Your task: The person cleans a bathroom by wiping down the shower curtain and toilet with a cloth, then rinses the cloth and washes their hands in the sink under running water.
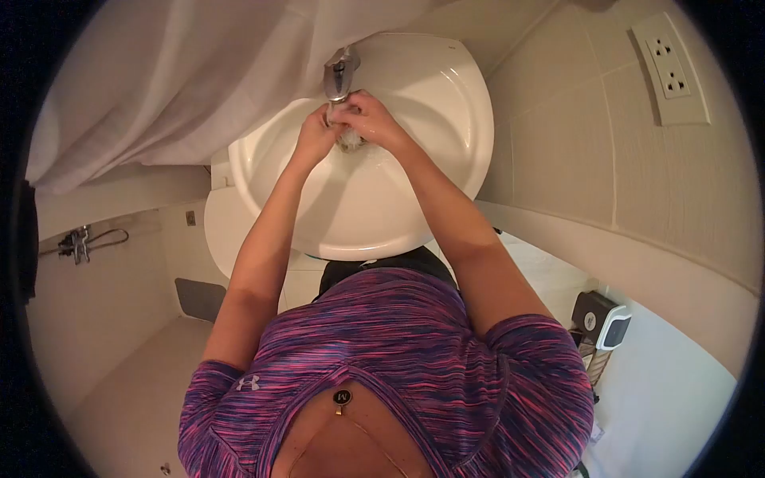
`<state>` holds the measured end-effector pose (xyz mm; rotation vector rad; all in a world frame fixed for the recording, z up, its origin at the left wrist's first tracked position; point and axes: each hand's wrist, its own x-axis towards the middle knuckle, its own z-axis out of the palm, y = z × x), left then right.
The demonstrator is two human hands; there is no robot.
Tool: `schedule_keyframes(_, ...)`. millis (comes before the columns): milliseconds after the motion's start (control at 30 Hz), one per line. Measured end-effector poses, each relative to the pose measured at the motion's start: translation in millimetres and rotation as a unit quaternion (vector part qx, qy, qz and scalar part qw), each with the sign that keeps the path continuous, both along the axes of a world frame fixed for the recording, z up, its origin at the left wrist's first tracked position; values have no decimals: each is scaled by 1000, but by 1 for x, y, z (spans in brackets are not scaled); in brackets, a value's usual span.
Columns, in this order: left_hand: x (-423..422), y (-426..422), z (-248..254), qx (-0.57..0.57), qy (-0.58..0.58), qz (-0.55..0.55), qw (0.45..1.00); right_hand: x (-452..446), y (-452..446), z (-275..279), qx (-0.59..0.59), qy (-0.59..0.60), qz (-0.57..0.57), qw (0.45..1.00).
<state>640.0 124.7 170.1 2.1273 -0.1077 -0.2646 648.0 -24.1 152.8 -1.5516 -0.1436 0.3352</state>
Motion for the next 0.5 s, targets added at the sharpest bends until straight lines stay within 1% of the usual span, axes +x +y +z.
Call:
schedule_keyframes(33, 5, 0, -9, -61, 27, 45, 997, 1, 3, -7, 74, 19, -38, 996)
schedule_keyframes(67, 4, -3, -4, -205, 34, 93, 974, -1, 7, -17, 75, 17, -34, 996)
schedule_keyframes(100, 4, -1, 8, -205, 30, 96, 974, -7, 11, -26, 28, -39, -52, 998)
schedule_keyframes(133, 3, 0, 20, -280, 72, 142, 947, -13, 11, -35, -19, -92, -70, 993)
schedule_keyframes(167, 1, 2, 26, -352, 114, 186, 910, -17, 8, -34, -19, -91, -69, 993)
schedule_keyframes(200, -1, 6, 25, -353, 112, 187, 910, -19, 1, -33, -127, -53, -14, 990)
schedule_keyframes(233, -2, 13, 22, -360, 108, 213, 902, -18, -5, -31, -233, -14, 41, 972)
schedule_keyframes(267, -5, 20, 16, -368, 104, 240, 892, -15, -8, -30, -233, -17, 43, 971)
schedule_keyframes(300, -8, 28, 2, -369, 101, 243, 892, -12, -10, -30, -193, 3, 30, 981)
schedule_keyframes(333, -13, 33, -12, -312, 135, 262, 903, -8, -11, -30, -154, 23, 17, 988)
schedule_keyframes(367, -16, 35, -20, -255, 167, 279, 910, -8, -8, -25, -157, 19, 21, 987)
schedule_keyframes(400, -20, 28, -4, -260, 164, 283, 908, -10, 0, -17, -92, 35, -5, 995)
schedule_keyframes(433, -23, 17, 13, -263, 290, 284, 875, -14, 7, -9, -27, 52, -29, 998)
schedule_keyframes(467, -24, 10, 25, -263, 410, 278, 828, -18, 15, -1, -31, 48, -22, 998)
schedule_keyframes(500, -21, 9, 14, -270, 406, 283, 826, -23, 22, 6, -37, 59, 21, 997)
